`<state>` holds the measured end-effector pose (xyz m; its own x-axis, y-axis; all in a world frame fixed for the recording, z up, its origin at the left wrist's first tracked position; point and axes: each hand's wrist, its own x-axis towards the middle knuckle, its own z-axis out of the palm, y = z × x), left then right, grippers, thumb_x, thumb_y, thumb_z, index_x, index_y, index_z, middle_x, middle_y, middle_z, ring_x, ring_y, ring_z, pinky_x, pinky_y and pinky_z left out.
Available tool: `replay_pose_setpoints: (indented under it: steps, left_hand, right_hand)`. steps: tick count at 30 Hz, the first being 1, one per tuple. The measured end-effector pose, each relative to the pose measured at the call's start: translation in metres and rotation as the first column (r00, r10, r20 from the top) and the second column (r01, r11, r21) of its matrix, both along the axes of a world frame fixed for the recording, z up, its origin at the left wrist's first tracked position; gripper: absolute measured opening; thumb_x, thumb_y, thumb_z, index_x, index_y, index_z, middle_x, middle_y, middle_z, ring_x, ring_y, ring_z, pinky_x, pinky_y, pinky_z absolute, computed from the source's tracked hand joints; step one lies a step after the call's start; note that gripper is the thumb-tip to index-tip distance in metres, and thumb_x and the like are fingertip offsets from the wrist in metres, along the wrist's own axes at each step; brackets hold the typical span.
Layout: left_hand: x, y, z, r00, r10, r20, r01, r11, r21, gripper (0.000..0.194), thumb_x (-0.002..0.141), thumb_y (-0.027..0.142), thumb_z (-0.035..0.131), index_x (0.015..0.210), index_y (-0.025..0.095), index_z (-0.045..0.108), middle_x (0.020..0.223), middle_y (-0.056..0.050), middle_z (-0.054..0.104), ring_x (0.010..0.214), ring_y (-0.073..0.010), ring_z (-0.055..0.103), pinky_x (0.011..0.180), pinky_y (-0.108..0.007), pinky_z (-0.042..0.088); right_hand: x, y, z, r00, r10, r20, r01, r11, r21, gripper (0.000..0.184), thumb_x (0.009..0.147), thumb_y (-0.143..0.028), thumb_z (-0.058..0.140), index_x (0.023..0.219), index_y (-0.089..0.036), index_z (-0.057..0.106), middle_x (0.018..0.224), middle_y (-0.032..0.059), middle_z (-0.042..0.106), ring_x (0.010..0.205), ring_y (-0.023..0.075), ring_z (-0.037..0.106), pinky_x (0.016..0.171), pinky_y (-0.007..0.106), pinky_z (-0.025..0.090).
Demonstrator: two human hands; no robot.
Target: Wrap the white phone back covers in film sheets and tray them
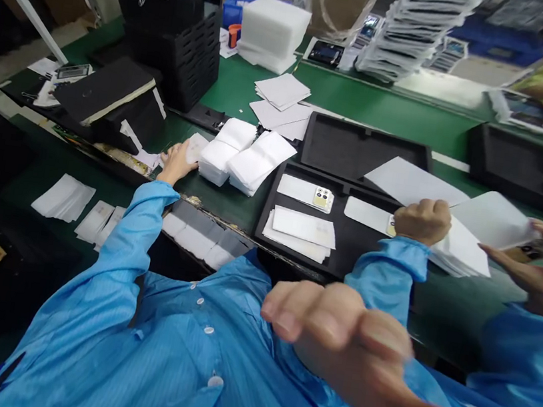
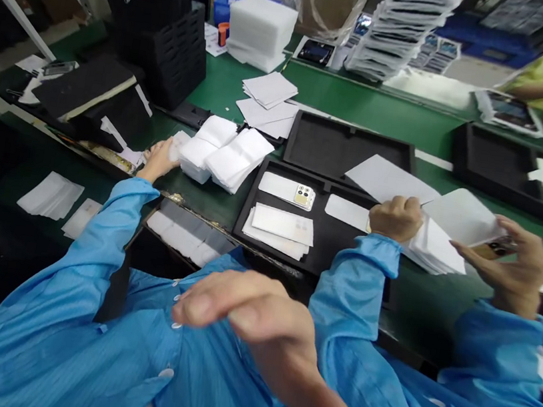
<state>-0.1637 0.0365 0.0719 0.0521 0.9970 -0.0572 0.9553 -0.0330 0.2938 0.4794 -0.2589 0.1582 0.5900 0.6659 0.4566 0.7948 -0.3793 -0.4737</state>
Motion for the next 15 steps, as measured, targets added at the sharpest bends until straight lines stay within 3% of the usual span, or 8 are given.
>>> replay_pose_setpoints:
  steps: [2,4,8,15]
  left_hand:
    - [0.0,0.002,0.002,1.0,0.0,0.005,0.0,1.0,0.008,0.097,0.095,0.055,0.069,0.179,0.025,0.031,0.175,-0.023,0.043,0.159,-0.046,0.041,0.132,-0.066,0.029]
    - [0.002,0.006,0.006,1.0,0.024,0.004,-0.024,0.999,0.027,0.093,0.096,0.054,0.066,0.178,0.024,0.033,0.172,-0.024,0.046,0.157,-0.0459,0.044,0.13,-0.064,0.032]
    - [0.011,0.018,0.011,0.996,0.089,0.011,-0.089,0.996,0.012,0.095,0.095,0.053,0.065,0.177,0.018,0.031,0.174,-0.027,0.043,0.158,-0.047,0.042,0.13,-0.064,0.031]
    - [0.001,0.022,0.005,0.993,0.095,0.07,-0.098,0.994,0.051,0.114,0.09,0.053,0.076,0.18,0.018,0.016,0.188,-0.024,0.021,0.175,-0.0415,0.017,0.139,-0.066,0.021]
  right_hand:
    - [0.059,0.012,-0.016,0.999,-0.032,-0.016,0.03,0.998,-0.063,0.077,0.089,-0.082,0.081,0.127,-0.016,0.077,0.133,0.0386,0.075,0.131,0.0435,0.076,0.106,0.057,0.058]
    - [0.086,0.018,-0.035,1.0,-0.018,-0.013,0.017,0.996,-0.092,0.068,0.085,-0.077,0.089,0.116,-0.019,0.074,0.135,0.0359,0.075,0.133,0.04,0.076,0.108,0.052,0.058]
    - [0.08,0.017,-0.051,0.999,0.047,-0.025,-0.049,0.996,-0.08,0.058,0.078,-0.072,0.095,0.094,-0.027,0.062,0.129,0.0281,0.079,0.133,0.0364,0.075,0.112,0.048,0.056]
    - [0.058,0.009,-0.032,0.994,0.054,-0.1,-0.072,0.979,-0.189,0.057,0.078,-0.069,0.096,0.092,-0.029,0.059,0.134,0.0246,0.077,0.13,0.0344,0.074,0.111,0.045,0.053]
